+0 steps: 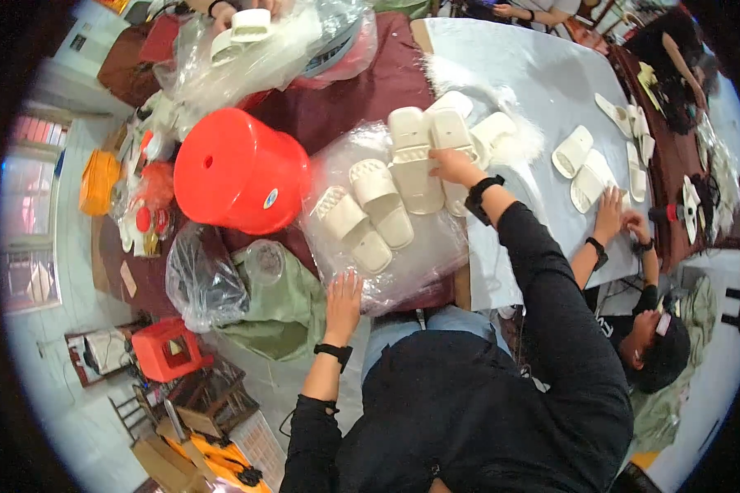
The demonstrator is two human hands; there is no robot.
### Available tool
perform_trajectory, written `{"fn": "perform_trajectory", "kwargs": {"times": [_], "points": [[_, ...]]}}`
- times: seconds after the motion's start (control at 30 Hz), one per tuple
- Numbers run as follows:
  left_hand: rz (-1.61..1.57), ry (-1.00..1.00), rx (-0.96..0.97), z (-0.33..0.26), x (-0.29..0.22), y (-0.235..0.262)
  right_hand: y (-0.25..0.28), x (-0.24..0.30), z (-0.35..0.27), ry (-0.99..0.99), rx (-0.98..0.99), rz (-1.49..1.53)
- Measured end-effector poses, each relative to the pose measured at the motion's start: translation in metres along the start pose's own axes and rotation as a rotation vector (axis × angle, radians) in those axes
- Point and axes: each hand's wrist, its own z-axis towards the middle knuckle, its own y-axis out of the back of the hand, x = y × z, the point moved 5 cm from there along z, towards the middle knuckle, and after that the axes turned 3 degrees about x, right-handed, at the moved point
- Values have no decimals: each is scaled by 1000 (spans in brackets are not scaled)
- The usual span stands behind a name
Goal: The recorder is packing white sandals into plastic bags in a manufacturing environment.
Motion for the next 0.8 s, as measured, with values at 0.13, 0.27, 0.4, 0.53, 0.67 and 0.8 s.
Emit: {"fn": "perform_trajectory", "kwargs": {"times": [0.13, 0.27, 0.4, 0.53, 0.67, 0.8], "points": [[-23, 49, 44, -9, -1, -5, 38, -9, 5, -9, 29, -28], [-225, 165, -104, -20, -9, 10, 80, -17, 6, -12, -319, -327], [-614, 496, -344, -37, 5, 29, 47, 13, -11, 85, -394, -529], [-853, 671, -449, -55, 23, 53, -19, 25, -51, -251, -128, -168], [-970, 684, -507, -68, 30, 45, -93, 86, -74, 155, -50, 227], [-1038, 713, -569, -70, 27, 58, -106, 140, -42, 71, -313, 152]]}}
